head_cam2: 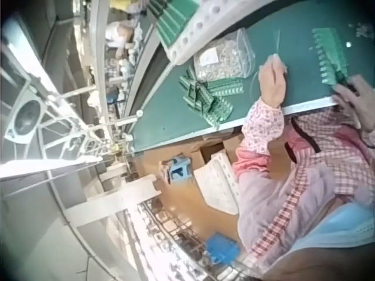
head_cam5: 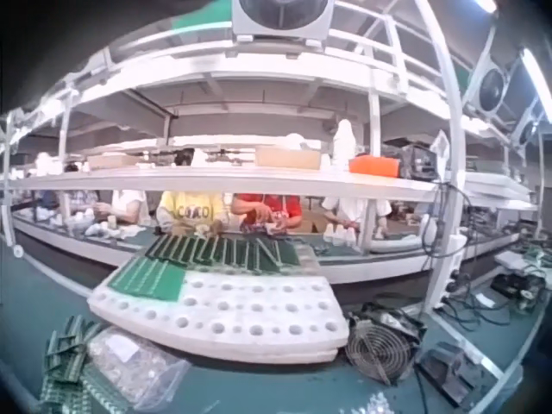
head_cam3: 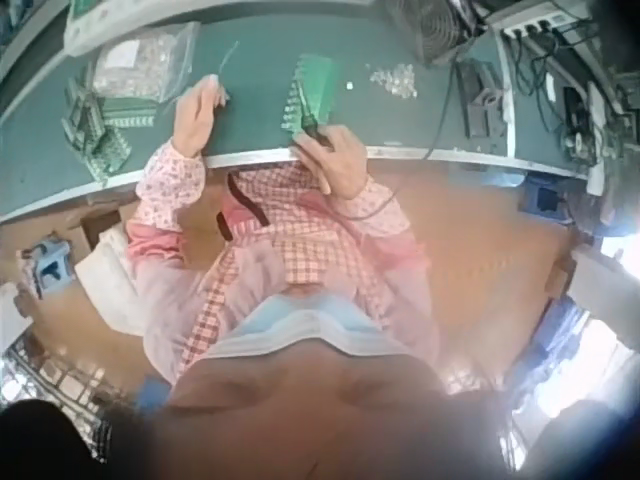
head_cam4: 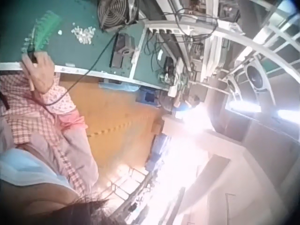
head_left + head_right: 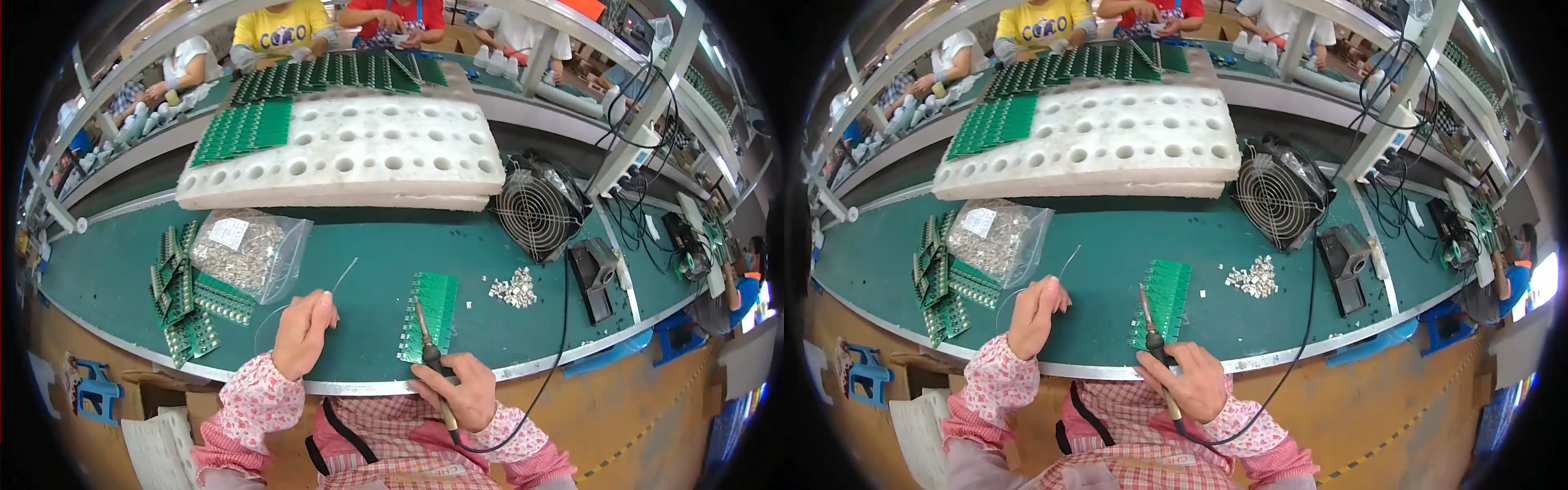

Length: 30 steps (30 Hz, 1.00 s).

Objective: The person solders metal components onto a green circuit board strip using a soldering iron and solder wire. The person then inserts metal components onto another circuit board strip by hand before soldering them with the soldering iron and solder wire.

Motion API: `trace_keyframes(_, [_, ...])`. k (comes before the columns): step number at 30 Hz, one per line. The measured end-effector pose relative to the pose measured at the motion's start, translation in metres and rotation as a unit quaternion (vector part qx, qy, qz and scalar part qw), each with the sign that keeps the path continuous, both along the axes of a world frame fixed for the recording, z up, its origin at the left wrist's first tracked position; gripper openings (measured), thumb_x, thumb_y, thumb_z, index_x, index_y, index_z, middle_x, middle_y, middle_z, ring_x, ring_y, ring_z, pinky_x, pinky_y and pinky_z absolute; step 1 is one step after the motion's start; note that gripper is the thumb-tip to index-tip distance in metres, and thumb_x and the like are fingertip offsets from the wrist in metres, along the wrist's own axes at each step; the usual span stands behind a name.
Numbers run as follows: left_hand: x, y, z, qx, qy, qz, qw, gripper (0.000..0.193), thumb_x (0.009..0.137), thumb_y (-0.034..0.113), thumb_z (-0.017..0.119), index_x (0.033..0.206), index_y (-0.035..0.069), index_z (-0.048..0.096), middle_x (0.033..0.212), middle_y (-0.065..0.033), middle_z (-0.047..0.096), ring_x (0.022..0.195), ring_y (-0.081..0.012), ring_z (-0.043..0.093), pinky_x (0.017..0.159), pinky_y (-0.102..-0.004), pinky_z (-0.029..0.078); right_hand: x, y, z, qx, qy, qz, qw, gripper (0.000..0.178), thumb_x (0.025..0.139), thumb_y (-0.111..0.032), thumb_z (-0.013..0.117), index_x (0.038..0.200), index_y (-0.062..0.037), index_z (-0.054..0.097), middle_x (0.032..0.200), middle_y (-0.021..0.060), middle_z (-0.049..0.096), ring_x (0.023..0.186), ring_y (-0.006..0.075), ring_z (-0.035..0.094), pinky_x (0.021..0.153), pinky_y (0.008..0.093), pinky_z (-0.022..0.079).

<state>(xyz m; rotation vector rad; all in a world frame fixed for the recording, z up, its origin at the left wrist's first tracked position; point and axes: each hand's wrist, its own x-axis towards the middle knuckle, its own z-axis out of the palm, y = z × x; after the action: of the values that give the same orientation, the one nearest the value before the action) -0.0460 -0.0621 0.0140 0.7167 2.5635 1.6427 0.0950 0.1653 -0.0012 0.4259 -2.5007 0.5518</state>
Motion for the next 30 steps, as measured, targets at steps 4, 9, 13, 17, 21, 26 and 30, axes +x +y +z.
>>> trace_keyframes(4, [-0.022, 0.026, 0.010, -0.082, 0.040, -0.074, 0.993, 0.028, 0.093, 0.018, 0.051, 0.070, 0.002, 0.055, 0.065, -0.0113, 0.053, 0.060, -0.0286, 0.051, 0.068, -0.0348, 0.037, -0.009, 0.022, 0.013, -0.077, 0.019, -0.014, 0.997, 0.032, 0.069, -0.006, 0.076, 0.098, -0.0149, 0.068, 0.073, 0.0039, 0.052, 0.061, 0.0201, 0.055, 0.050, 0.0315, 0.045])
trace_keyframes(9, [-0.051, 0.062, -0.001, -0.122, 0.098, -0.111, 0.981, 0.028, 0.087, 0.017, 0.060, 0.064, 0.002, 0.056, 0.067, -0.0088, 0.055, 0.060, -0.0261, 0.052, 0.065, -0.0352, 0.035, -0.041, 0.041, 0.021, -0.345, -0.044, -0.094, 0.933, 0.016, 0.080, 0.000, 0.067, 0.095, -0.0043, 0.064, 0.072, 0.0056, 0.061, 0.057, 0.0117, 0.058, 0.051, 0.0237, 0.046])
trace_keyframes(13, [-0.058, 0.071, -0.016, -0.093, 0.076, -0.097, 0.988, 0.023, 0.086, 0.014, 0.062, 0.067, 0.002, 0.060, 0.071, -0.0053, 0.059, 0.061, -0.0227, 0.053, 0.068, -0.0333, 0.036, -0.070, 0.054, 0.023, -0.519, -0.122, -0.078, 0.842, 0.011, 0.089, -0.005, 0.058, 0.098, 0.0016, 0.057, 0.066, 0.0037, 0.058, 0.053, 0.0071, 0.054, 0.049, 0.0198, 0.043])
trace_keyframes(17, [-0.061, 0.068, -0.022, -0.051, 0.091, -0.117, 0.988, 0.017, 0.080, 0.009, 0.066, 0.065, 0.002, 0.060, 0.073, -0.0028, 0.061, 0.063, -0.0191, 0.054, 0.070, -0.0321, 0.036, -0.084, 0.061, 0.019, -0.553, -0.153, -0.077, 0.815, 0.010, 0.091, -0.006, 0.054, 0.097, 0.0018, 0.053, 0.064, 0.0038, 0.056, 0.050, 0.0071, 0.051, 0.047, 0.0204, 0.041])
trace_keyframes(21, [-0.065, 0.066, -0.023, -0.052, 0.085, -0.133, 0.986, 0.016, 0.078, 0.005, 0.067, 0.064, 0.003, 0.060, 0.074, -0.0009, 0.060, 0.064, -0.0161, 0.053, 0.071, -0.0312, 0.035, -0.085, 0.060, 0.013, -0.558, -0.182, -0.072, 0.806, 0.008, 0.090, -0.006, 0.052, 0.093, 0.0006, 0.048, 0.066, 0.0055, 0.056, 0.051, 0.0094, 0.053, 0.048, 0.0230, 0.042])
trace_keyframes(26, [-0.067, 0.067, -0.023, -0.038, 0.069, -0.147, 0.986, 0.016, 0.077, 0.005, 0.067, 0.063, 0.004, 0.059, 0.075, -0.0003, 0.060, 0.064, -0.0153, 0.052, 0.072, -0.0306, 0.034, -0.085, 0.060, 0.008, -0.549, -0.173, -0.054, 0.816, 0.011, 0.090, -0.007, 0.053, 0.093, 0.0024, 0.048, 0.066, 0.0059, 0.055, 0.052, 0.0098, 0.055, 0.049, 0.0230, 0.044])
trace_keyframes(30, [-0.066, 0.067, -0.022, -0.037, 0.067, -0.149, 0.986, 0.019, 0.077, 0.006, 0.067, 0.061, 0.004, 0.057, 0.075, -0.0003, 0.060, 0.064, -0.0151, 0.052, 0.073, -0.0306, 0.033, -0.085, 0.061, 0.008, -0.539, -0.183, -0.054, 0.820, 0.012, 0.091, -0.007, 0.054, 0.093, 0.0024, 0.048, 0.065, 0.0062, 0.056, 0.053, 0.0101, 0.056, 0.049, 0.0226, 0.044])
